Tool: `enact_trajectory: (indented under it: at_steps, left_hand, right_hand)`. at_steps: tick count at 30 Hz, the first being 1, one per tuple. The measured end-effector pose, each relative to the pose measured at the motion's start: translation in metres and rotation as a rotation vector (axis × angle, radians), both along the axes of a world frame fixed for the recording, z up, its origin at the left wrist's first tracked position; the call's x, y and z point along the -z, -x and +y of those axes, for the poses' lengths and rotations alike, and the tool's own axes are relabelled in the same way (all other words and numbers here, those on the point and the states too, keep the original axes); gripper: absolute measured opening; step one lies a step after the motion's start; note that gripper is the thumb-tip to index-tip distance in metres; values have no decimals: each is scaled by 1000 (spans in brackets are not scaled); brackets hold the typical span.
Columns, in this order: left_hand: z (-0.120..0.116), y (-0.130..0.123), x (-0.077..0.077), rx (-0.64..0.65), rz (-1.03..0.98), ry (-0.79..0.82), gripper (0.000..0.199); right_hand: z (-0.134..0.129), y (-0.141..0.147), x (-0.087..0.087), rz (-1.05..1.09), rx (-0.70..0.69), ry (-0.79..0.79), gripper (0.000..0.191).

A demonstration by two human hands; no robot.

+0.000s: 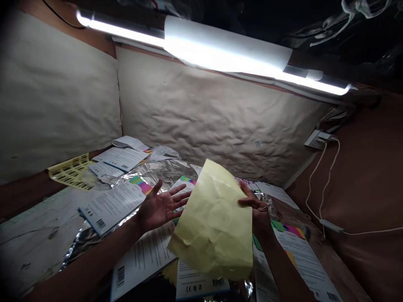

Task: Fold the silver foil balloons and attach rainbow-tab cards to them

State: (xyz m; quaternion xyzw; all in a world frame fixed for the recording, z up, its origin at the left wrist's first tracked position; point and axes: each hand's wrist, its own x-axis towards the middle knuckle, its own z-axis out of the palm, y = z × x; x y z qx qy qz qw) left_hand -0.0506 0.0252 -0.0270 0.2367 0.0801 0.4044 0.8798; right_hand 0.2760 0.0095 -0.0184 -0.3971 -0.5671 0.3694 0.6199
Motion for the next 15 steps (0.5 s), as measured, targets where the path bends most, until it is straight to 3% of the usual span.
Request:
enact_trajectory:
  at_steps: [3, 8, 12, 15]
  left_hand:
    - [-1, -5, 2, -74, 165, -48, 65]
    - [-5, -15, 17, -232, 539, -145, 50]
    - [-7, -17, 20, -254, 625, -91, 50]
    - [-8, -19, 20, -271, 648, -95, 45]
  right_hand:
    - [-6, 6, 6, -85, -79, 60, 10]
    - [-20, 13, 16, -300, -150, 31, 8]
    - [-27, 13, 20, -298, -232, 174, 6]
    - [-25, 12, 18, -256, -134, 274, 15]
